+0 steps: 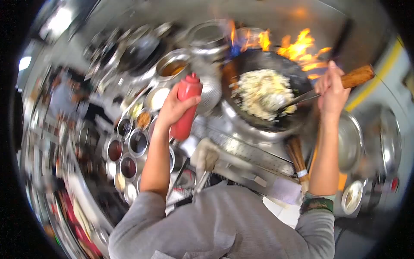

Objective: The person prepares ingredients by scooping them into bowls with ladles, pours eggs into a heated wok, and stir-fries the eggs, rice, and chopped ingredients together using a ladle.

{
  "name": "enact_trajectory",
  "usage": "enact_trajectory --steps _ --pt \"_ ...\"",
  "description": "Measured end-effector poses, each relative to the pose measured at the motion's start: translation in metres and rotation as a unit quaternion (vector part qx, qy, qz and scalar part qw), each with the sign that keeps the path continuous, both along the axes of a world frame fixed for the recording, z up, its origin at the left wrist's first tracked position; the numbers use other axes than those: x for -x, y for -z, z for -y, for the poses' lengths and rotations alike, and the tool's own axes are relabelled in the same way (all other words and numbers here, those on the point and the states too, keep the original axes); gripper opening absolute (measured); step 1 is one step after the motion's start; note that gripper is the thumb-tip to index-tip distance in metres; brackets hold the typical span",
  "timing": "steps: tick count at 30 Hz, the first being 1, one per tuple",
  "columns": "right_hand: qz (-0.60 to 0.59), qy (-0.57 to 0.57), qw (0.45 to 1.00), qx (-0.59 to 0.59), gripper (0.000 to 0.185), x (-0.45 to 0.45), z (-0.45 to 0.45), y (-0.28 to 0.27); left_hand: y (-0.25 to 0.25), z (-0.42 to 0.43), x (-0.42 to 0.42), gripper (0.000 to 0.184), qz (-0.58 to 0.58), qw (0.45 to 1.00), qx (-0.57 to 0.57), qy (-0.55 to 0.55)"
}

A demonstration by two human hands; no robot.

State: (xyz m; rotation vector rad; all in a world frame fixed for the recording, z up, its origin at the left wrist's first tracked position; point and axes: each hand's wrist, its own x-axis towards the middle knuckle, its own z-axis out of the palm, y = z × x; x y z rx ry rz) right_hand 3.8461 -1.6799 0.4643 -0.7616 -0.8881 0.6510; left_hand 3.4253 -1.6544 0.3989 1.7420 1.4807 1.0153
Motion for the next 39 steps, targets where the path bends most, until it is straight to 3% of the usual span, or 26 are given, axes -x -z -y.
enact_trajectory --steps 2,5,7,9,11,15,16,17,18,19,20,21,23,25,26,28,29,32,34,36,39 --pt "0.04 0.01 0.999 0.033 0.038 0.015 -0.038 0.007 -0.015 0.042 0.047 0.064 0.053 0.997 -0.007 -0.056" --pt "0.019 0.079 0.994 0.067 0.037 0.035 -0.05 -0.034 -0.007 0.103 0.122 0.066 -0.014 0.973 -0.099 -0.21" --pt "0.03 -0.063 0.997 -0.04 0.043 -0.03 -0.081 -0.001 0.013 0.139 0.156 0.073 -0.037 0.947 -0.1 -0.302" --pt "0.031 -0.044 0.999 -0.004 0.045 -0.005 -0.11 0.038 0.034 0.163 0.177 0.073 -0.055 0.914 -0.109 -0.386" --pt "0.09 -0.047 0.994 0.038 0.044 0.019 -0.122 0.004 0.056 0.178 0.186 0.074 -0.077 0.878 -0.093 -0.464" --pt "0.04 -0.016 0.995 0.09 0.046 0.043 -0.087 -0.062 0.129 0.184 0.216 0.071 -0.091 0.839 -0.174 -0.507" --pt "0.019 0.008 0.996 0.088 0.047 0.045 -0.064 -0.064 0.14 0.186 0.218 0.069 -0.114 0.831 -0.17 -0.517" --pt "0.011 -0.05 0.998 0.039 0.037 0.032 -0.064 -0.039 0.151 0.185 0.223 0.067 -0.134 0.827 -0.172 -0.518" --pt "0.03 0.134 0.987 0.082 0.017 0.07 -0.064 -0.018 0.167 0.186 0.234 0.063 -0.172 0.819 -0.178 -0.518" --pt "0.014 0.016 0.999 0.037 0.016 0.045 -0.082 0.011 0.167 0.185 0.234 0.068 -0.176 0.81 -0.179 -0.53" --pt "0.002 0.002 0.997 0.072 0.016 0.058 -0.076 0.002 0.15 0.185 0.218 0.073 -0.172 0.789 -0.193 -0.558" --pt "0.012 -0.077 0.996 0.036 0.026 0.037 -0.091 0.004 0.126 0.183 0.194 0.078 -0.172 0.765 -0.226 -0.578" --pt "0.06 -0.016 0.998 -0.02 0.033 0.012 -0.081 -0.02 0.084 0.172 0.126 0.079 -0.191 0.814 -0.24 -0.493" --pt "0.045 0.029 0.998 -0.03 0.033 -0.009 -0.067 -0.017 0.08 0.141 0.052 0.08 -0.112 0.94 -0.211 -0.244" --pt "0.042 0.094 0.995 0.002 0.035 -0.001 -0.073 0.003 0.065 0.122 -0.001 0.081 -0.132 0.963 -0.209 -0.103" --pt "-0.002 0.028 1.0 0.01 0.034 0.0 -0.089 0.011 0.034 0.096 -0.095 0.057 -0.142 0.96 -0.227 0.088" --pt "-0.01 0.017 1.0 0.019 0.033 -0.006 -0.102 0.006 0.053 0.073 -0.127 0.043 -0.114 0.945 -0.263 0.156" --pt "-0.03 0.004 0.994 0.103 0.035 -0.014 -0.099 -0.056 0.089 0.057 -0.138 0.032 -0.115 0.95 -0.151 0.248" --pt "-0.04 -0.042 0.988 0.142 0.034 -0.027 -0.076 -0.09 0.057 0.088 -0.127 0.025 -0.07 0.957 -0.164 0.231" --pt "-0.025 -0.066 0.987 0.142 0.034 -0.013 -0.069 -0.085 0.027 0.109 -0.127 0.016 -0.046 0.955 -0.2 0.216" --pt "-0.008 -0.02 0.991 0.132 0.032 0.012 -0.084 -0.055 0.049 0.088 -0.143 0.016 -0.035 0.966 -0.177 0.185"
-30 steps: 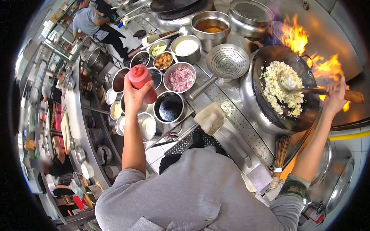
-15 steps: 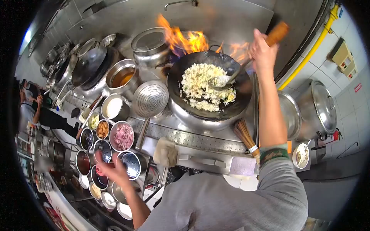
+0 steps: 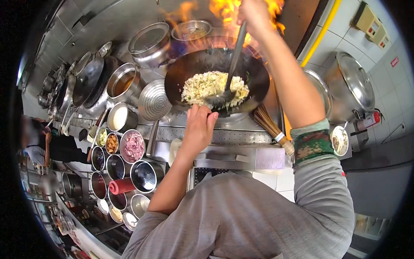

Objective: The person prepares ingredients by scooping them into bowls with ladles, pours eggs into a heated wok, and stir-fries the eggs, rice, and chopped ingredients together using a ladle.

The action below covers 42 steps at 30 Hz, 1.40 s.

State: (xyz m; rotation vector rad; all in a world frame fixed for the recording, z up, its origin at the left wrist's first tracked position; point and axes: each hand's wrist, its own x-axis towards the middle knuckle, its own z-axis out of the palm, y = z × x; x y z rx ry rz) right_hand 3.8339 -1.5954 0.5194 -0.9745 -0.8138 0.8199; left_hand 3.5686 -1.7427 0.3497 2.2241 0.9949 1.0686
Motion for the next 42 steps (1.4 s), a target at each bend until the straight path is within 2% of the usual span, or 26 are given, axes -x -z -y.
enact_trajectory --steps 2,4,6,7,8,10,12,14,17,18,20,22,24,26,28,30,31,34,36,37,39,42 --pt "0.063 0.062 0.996 -0.03 0.032 0.023 0.01 0.011 0.047 0.003 0.009 0.017 -0.025 0.999 -0.021 0.012" --pt "0.023 0.091 0.993 -0.072 0.04 0.016 0.035 -0.007 0.08 0.028 0.036 0.02 -0.089 0.995 -0.027 0.024" --pt "-0.008 0.055 0.994 -0.098 0.043 -0.009 0.052 -0.014 0.052 0.068 0.064 0.022 -0.066 0.996 0.013 0.062" --pt "-0.01 0.02 0.997 -0.074 0.044 -0.023 0.049 -0.013 0.029 0.07 0.062 0.023 -0.058 0.997 0.007 0.055" --pt "0.0 0.033 0.999 -0.043 0.043 -0.015 0.049 -0.007 0.014 0.056 0.051 0.021 -0.056 0.995 -0.082 0.017" --pt "0.022 0.062 0.998 -0.019 0.043 0.018 0.037 -0.019 -0.028 0.02 0.031 0.019 0.004 1.0 -0.007 0.013" --pt "0.069 0.111 0.991 -0.019 0.039 0.057 0.024 -0.009 0.002 -0.014 0.013 0.019 0.016 0.999 -0.036 0.019" --pt "0.126 0.15 0.98 -0.043 0.039 0.063 0.004 0.017 0.051 -0.019 0.018 0.017 -0.04 0.998 -0.049 0.012" --pt "0.063 0.067 0.991 -0.094 0.04 0.053 0.041 -0.012 0.089 0.024 0.045 0.021 -0.068 0.996 -0.045 0.034" --pt "0.059 0.026 0.995 -0.08 0.04 0.036 0.046 -0.018 0.071 0.038 0.053 0.024 -0.032 0.997 -0.021 0.063" --pt "0.05 0.06 0.995 -0.056 0.041 0.02 0.045 -0.035 0.042 0.026 0.045 0.021 -0.033 0.998 -0.034 0.04" --pt "0.063 0.029 0.994 -0.088 0.043 0.014 0.052 -0.051 0.025 -0.006 0.028 0.021 -0.019 0.999 -0.037 0.012" --pt "0.059 0.037 0.989 -0.128 0.044 0.006 0.053 -0.058 0.03 -0.029 0.015 0.021 -0.043 0.998 -0.047 0.003" --pt "0.042 0.05 0.986 -0.15 0.043 -0.002 0.043 -0.036 0.039 -0.043 0.007 0.021 -0.047 0.998 -0.04 -0.003" --pt "0.01 0.087 0.986 -0.14 0.04 0.001 0.031 0.012 0.043 -0.047 0.004 0.02 -0.069 0.997 -0.039 -0.002" --pt "0.045 -0.028 0.989 -0.14 0.039 0.005 0.01 0.07 0.037 -0.041 0.007 0.024 -0.063 0.996 -0.058 -0.011" --pt "0.041 -0.064 0.988 -0.133 0.039 0.0 0.004 0.063 0.028 -0.04 0.007 0.027 -0.066 0.995 -0.074 -0.016" --pt "0.007 -0.03 0.99 -0.137 0.039 -0.003 0.007 0.023 -0.001 -0.023 0.012 0.036 -0.092 0.991 -0.095 -0.017" --pt "-0.038 -0.028 0.986 -0.159 0.038 -0.007 -0.009 0.043 -0.012 -0.022 0.008 0.041 -0.117 0.989 -0.091 -0.011" --pt "-0.059 -0.015 0.987 -0.146 0.038 0.003 -0.018 0.063 -0.008 -0.026 0.006 0.039 -0.122 0.988 -0.094 -0.006" --pt "-0.085 -0.023 0.99 -0.109 0.039 0.0 -0.025 0.064 0.022 -0.039 0.007 0.029 -0.134 0.989 -0.05 0.034" --pt "-0.062 -0.044 0.997 -0.019 0.039 -0.012 -0.007 0.002 0.024 -0.003 0.022 0.022 -0.109 0.993 0.014 0.047"
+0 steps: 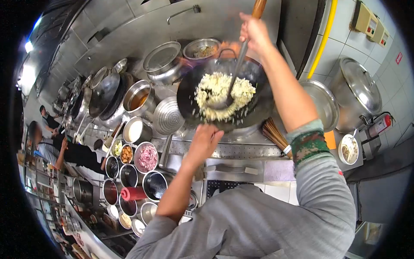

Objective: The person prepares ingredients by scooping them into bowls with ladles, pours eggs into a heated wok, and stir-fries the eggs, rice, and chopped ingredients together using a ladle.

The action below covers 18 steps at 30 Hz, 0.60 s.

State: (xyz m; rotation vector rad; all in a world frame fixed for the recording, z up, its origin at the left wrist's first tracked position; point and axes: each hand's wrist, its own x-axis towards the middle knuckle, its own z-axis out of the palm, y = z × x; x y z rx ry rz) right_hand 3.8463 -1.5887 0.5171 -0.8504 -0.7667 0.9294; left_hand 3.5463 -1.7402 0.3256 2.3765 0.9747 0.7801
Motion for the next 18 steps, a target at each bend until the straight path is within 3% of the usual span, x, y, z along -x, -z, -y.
enact_trajectory --steps 2,3,4,6,8,10,12,13,16,18 --pt "0.028 0.015 0.999 0.035 0.039 -0.007 0.019 -0.029 -0.027 0.006 -0.008 0.021 0.029 0.999 -0.029 -0.019" --pt "0.054 -0.015 0.998 0.036 0.033 -0.009 0.021 -0.026 -0.039 0.014 -0.019 0.021 0.041 0.997 -0.046 -0.043" --pt "0.085 0.031 0.995 0.041 0.031 0.002 0.026 -0.016 -0.044 0.019 -0.026 0.021 0.051 0.994 -0.063 -0.068" --pt "0.147 0.131 0.98 0.022 0.029 0.036 0.027 -0.019 -0.008 -0.003 -0.035 0.018 0.097 0.99 -0.085 -0.057" --pt "0.181 0.186 0.966 0.012 0.029 0.043 0.021 0.002 0.036 0.002 -0.026 0.018 0.027 0.994 -0.08 -0.07" --pt "0.125 0.205 0.97 -0.028 0.029 0.038 0.046 -0.014 0.055 0.035 -0.001 0.019 -0.001 0.997 -0.052 -0.05" --pt "0.071 0.153 0.985 -0.029 0.033 0.019 0.06 -0.024 0.04 0.066 0.021 0.019 0.084 0.995 -0.055 0.011" --pt "0.085 0.136 0.987 -0.033 0.034 0.017 0.055 -0.026 0.01 0.068 0.018 0.02 0.041 0.998 -0.04 -0.003" --pt "0.123 0.146 0.982 -0.005 0.037 0.048 0.05 -0.021 -0.036 0.017 -0.014 0.022 0.08 0.994 -0.051 -0.048" --pt "0.147 0.191 0.97 0.016 0.035 0.061 0.029 -0.008 -0.004 -0.006 -0.022 0.019 0.097 0.992 -0.063 -0.051"
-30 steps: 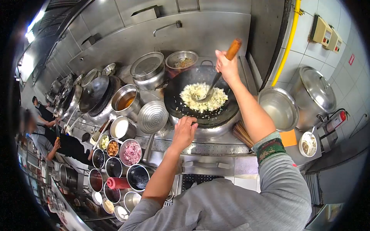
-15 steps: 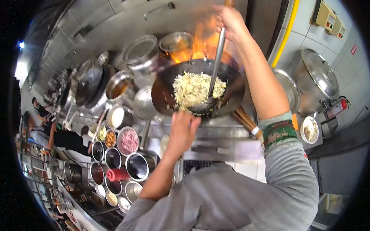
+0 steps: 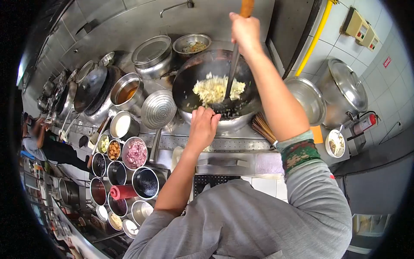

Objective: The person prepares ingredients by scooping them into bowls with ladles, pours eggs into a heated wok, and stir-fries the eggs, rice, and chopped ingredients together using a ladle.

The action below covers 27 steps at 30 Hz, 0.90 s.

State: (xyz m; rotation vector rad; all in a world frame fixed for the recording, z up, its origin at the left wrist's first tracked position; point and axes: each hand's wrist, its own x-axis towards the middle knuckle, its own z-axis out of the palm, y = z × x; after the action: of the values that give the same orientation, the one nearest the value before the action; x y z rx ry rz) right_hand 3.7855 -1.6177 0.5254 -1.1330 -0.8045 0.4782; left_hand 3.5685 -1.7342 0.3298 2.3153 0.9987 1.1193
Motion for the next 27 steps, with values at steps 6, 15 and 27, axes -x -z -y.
enact_trajectory --steps 6,15,27 --pt "-0.012 -0.103 0.993 -0.061 0.033 -0.021 0.018 -0.013 0.037 0.049 0.036 0.021 0.007 0.995 -0.085 0.052" --pt "-0.055 -0.104 0.982 -0.148 0.037 -0.061 -0.003 0.054 0.031 -0.033 -0.005 0.017 -0.045 0.999 0.006 0.0" --pt "-0.15 -0.178 0.971 -0.055 0.042 -0.066 -0.049 0.042 0.003 -0.016 0.002 0.028 -0.091 0.995 -0.004 0.039"
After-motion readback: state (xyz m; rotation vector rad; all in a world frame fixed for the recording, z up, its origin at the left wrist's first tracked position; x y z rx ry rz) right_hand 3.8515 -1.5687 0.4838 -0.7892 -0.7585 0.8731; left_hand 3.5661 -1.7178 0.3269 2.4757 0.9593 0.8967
